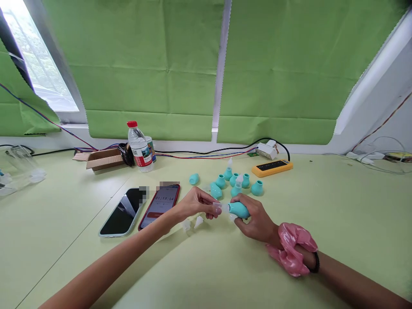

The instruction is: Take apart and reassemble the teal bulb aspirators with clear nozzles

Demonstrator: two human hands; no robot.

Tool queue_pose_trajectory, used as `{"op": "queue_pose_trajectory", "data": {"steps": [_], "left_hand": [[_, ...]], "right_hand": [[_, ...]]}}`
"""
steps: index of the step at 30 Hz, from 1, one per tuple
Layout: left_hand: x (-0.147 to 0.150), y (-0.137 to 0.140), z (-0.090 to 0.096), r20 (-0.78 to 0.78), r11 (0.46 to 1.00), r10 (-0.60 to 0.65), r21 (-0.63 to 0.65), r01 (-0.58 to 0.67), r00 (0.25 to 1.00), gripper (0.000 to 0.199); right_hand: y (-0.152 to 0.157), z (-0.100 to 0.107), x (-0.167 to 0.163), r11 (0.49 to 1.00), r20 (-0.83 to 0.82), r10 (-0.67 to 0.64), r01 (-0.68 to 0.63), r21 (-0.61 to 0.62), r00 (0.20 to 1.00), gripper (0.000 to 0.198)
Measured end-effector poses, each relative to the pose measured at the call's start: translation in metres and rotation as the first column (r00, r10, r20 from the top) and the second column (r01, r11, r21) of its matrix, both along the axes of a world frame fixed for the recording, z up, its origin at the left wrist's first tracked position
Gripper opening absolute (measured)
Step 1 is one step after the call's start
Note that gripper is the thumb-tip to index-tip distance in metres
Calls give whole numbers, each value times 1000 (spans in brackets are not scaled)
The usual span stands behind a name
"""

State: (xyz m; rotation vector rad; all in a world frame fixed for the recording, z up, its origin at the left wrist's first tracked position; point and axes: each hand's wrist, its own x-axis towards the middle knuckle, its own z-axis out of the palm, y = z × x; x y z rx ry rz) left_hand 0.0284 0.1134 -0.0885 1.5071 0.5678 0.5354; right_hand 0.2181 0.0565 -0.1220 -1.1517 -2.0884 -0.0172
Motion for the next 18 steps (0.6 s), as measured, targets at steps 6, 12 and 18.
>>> {"op": "queue_pose_trajectory", "data": {"steps": [6,12,18], "left_hand": [[1,-1,5,-37,999,-15,47,17,999,30],[4,-7,4,-143,965,10,259,27,990,31],[1,-18,13,-259,691,132,716,99,957,21]], "right_hand": [[5,-1,-2,998,-26,-7,8,54,1000,23],[8,-8,2,988,-7,-25,26,149,1000,14],[5,6,0,992,-100,42,-53,-114,994,18]]}}
